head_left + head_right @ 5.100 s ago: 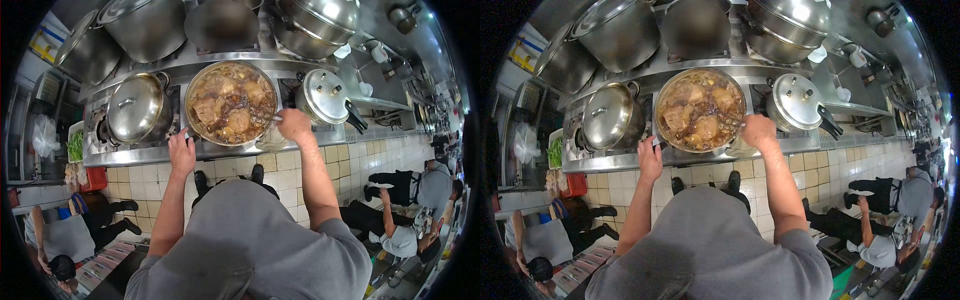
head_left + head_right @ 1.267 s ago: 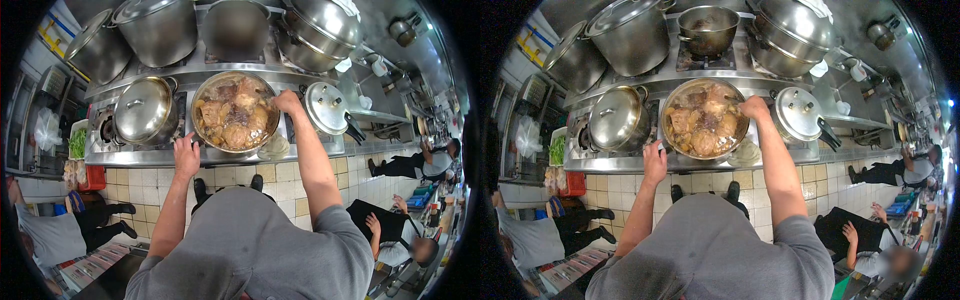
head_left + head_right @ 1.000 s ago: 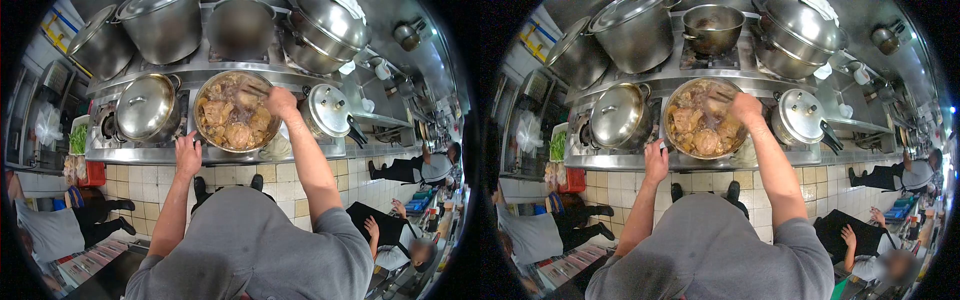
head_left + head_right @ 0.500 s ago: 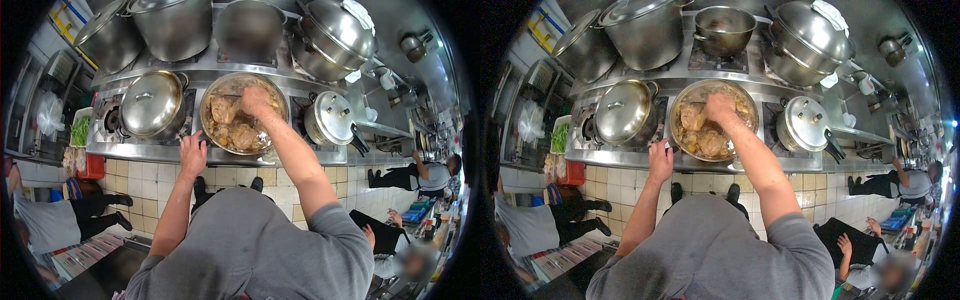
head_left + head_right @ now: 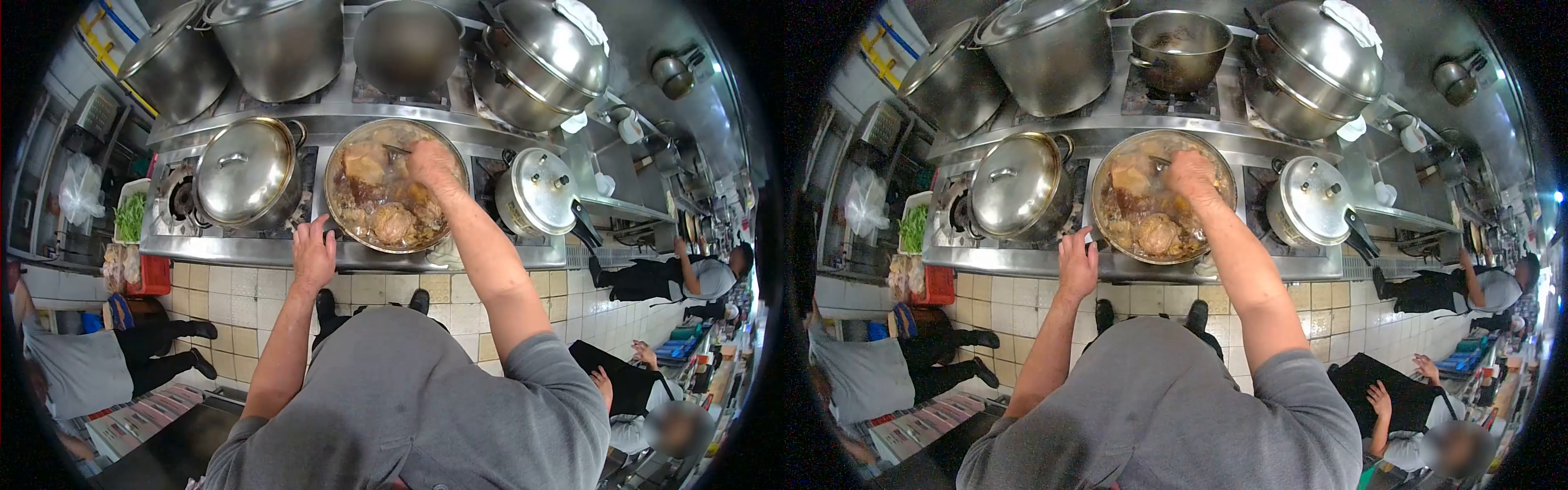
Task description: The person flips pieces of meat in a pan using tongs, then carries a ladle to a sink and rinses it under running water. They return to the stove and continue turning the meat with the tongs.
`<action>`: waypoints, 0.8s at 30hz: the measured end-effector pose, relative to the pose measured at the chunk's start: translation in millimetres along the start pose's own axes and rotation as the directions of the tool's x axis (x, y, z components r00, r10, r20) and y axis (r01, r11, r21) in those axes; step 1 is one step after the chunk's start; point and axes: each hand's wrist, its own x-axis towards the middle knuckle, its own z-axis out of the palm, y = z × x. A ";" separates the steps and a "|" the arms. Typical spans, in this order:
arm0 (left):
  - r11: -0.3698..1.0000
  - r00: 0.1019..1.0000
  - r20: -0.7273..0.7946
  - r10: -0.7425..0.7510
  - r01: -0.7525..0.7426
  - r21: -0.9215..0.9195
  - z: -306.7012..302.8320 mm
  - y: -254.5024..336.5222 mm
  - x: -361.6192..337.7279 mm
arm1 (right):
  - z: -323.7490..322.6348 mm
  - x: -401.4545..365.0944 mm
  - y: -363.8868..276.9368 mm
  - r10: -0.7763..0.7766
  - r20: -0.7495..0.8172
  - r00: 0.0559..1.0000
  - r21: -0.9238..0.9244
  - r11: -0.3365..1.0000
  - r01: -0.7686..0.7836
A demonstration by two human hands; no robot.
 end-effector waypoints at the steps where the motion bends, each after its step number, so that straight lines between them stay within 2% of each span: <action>1: 1.000 1.000 -0.001 0.001 -0.001 0.001 0.1 -0.2 0.0 | -1.3 -0.9 2.7 0.020 0.002 1.000 -0.016 1.000 -0.020; 8: 1.000 1.000 0.004 0.004 -0.004 0.001 -1.4 2.7 0.8 | 8.1 8.5 30.2 0.031 0.004 0.999 0.008 0.999 -0.032; 12: 1.000 1.000 0.009 0.002 -0.002 -0.018 -1.4 2.7 0.3 | -16.8 -17.0 26.1 0.012 0.030 0.999 -0.030 1.000 -0.011; 14: 1.000 1.000 0.003 0.004 -0.004 -0.005 1.6 -1.1 0.9 | -17.9 -17.7 45.2 0.149 0.034 0.988 -0.026 0.989 -0.148; 16: 1.000 1.000 -0.003 -0.001 0.001 0.007 2.5 -2.4 -0.1 | -26.0 -26.8 70.2 0.112 0.028 0.993 -0.059 0.992 -0.110; 17: 1.000 1.000 -0.008 0.008 -0.007 0.004 1.3 -1.5 -0.1 | -31.9 -31.8 81.3 0.111 0.074 0.991 -0.071 0.992 -0.106; 20: 1.000 0.999 -0.012 0.030 -0.030 0.000 1.2 -1.1 1.2 | -56.5 -62.9 108.8 -0.109 0.160 0.981 -0.133 0.982 0.131; 24: 0.998 0.998 -0.014 0.057 -0.057 0.019 4.2 -5.5 1.4 | -48.8 -102.4 108.2 -0.173 0.234 0.957 -0.178 0.960 0.217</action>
